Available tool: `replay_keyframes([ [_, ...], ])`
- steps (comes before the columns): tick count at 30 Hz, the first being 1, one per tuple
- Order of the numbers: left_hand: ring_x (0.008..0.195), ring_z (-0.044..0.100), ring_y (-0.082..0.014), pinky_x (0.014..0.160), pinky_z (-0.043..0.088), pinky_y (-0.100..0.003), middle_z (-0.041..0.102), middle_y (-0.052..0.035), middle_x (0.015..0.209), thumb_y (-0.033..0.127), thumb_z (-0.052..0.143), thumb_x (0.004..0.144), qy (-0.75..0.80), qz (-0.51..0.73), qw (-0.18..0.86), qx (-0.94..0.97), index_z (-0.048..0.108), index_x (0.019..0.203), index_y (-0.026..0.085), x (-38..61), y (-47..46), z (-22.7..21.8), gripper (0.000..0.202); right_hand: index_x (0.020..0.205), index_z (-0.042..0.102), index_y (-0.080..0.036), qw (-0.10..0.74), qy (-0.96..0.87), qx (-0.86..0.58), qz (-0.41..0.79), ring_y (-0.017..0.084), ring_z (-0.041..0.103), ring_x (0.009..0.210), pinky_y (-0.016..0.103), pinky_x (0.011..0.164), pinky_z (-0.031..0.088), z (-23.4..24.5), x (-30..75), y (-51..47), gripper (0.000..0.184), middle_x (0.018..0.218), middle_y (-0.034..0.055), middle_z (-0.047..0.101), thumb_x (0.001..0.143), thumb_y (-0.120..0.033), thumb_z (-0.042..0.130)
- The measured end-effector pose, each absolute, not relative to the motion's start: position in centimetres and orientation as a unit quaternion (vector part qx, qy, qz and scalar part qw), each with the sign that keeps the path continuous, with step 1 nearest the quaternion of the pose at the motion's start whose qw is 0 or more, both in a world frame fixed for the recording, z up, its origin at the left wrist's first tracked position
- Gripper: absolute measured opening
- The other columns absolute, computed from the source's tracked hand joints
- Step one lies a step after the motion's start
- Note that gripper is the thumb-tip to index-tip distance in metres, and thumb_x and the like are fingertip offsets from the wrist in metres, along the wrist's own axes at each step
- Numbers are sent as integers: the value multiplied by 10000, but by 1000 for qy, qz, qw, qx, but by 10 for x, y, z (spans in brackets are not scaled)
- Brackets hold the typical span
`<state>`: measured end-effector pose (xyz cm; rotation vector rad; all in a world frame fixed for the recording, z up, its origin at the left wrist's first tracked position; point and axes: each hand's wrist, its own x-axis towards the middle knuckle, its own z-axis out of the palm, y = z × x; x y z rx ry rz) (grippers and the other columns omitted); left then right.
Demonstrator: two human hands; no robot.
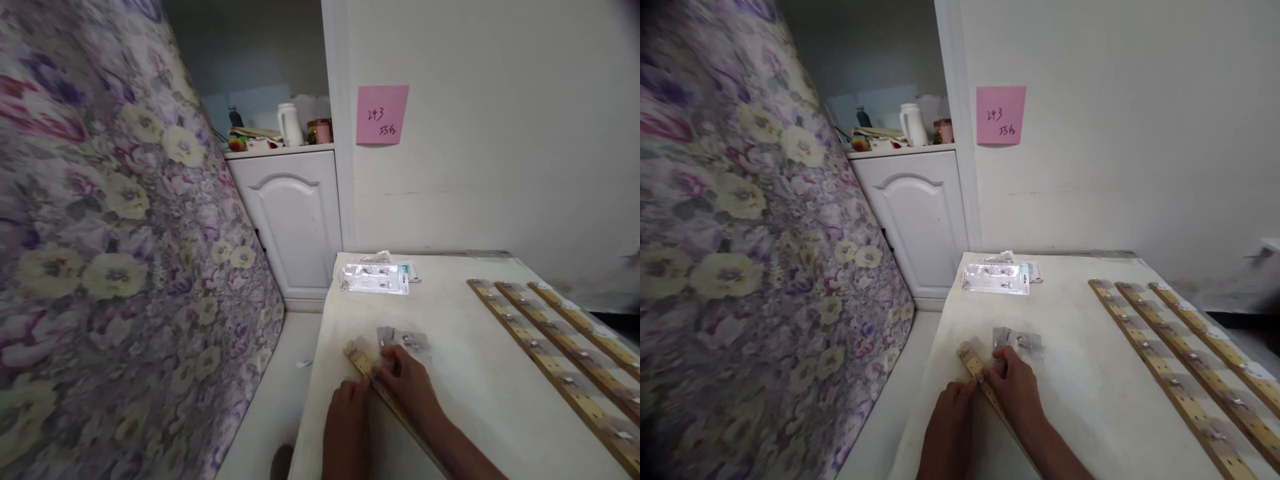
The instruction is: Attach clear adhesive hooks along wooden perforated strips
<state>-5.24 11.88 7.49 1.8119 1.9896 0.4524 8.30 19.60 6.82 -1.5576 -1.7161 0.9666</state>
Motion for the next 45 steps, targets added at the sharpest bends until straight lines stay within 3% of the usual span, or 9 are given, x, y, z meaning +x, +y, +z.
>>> replay_keyframes([
  [9,1015,498,-206,878,370,-294,580,-67,1117,96,326,874,717,155,188,653,522,1308,242,-51,118,73,498,764,507,-232,335,-641,-602,339,202,596,669,277,617,392,63,81,198,174,685,-4,634,685,-333,625],
  [18,1050,505,-202,911,368,-282,580,-84,1136,106,329,888,715,153,207,650,498,1327,216,-51,118,84,484,641,440,-233,344,-645,-596,332,168,533,593,257,571,360,62,84,196,221,591,-35,557,703,-354,614],
  [25,1096,490,-202,947,358,-288,573,-84,1178,122,314,880,721,152,222,639,476,1342,213,-51,117,84,499,687,472,-233,386,-622,-553,397,136,512,452,233,476,379,62,98,192,246,536,-60,501,851,-410,425],
  [30,1088,493,-209,954,359,-299,571,-96,1177,112,315,865,715,162,231,640,464,1354,190,-52,117,85,517,777,508,-232,405,-598,-548,422,137,550,432,238,476,415,66,98,186,235,601,-50,587,865,-420,397],
  [34,1088,487,-200,968,351,-292,560,-90,1174,82,315,849,709,164,231,646,458,1357,181,-52,115,86,537,847,571,-219,399,-612,-591,343,189,599,558,277,568,458,63,112,189,228,583,-25,602,852,-377,407],
  [36,1091,484,-197,979,344,-290,554,-89,1174,74,314,848,709,168,235,644,460,1357,180,-52,115,87,540,924,596,-208,402,-640,-599,264,217,633,754,319,708,488,62,122,196,204,811,35,671,801,-296,459],
  [39,1110,477,-196,1002,327,-290,545,-88,1195,67,317,848,708,179,236,641,459,1357,184,-51,115,87,541,1070,609,-204,392,-737,-524,170,242,537,1122,377,969,410,64,130,213,399,1187,92,602,693,-135,500],
  [42,1112,482,-196,998,328,-285,552,-88,1197,59,323,844,712,181,236,637,478,1342,180,-51,116,86,537,1157,606,-227,317,-831,-435,141,251,406,1285,439,1068,299,68,123,234,519,1361,95,497,677,-67,492],
  [45,1117,488,-200,989,335,-284,557,-89,1202,49,333,829,716,176,234,633,493,1331,182,-52,118,85,543,1126,631,-258,218,-875,-402,163,274,413,1285,499,1064,265,74,111,250,529,1370,91,502,658,-42,514],
])
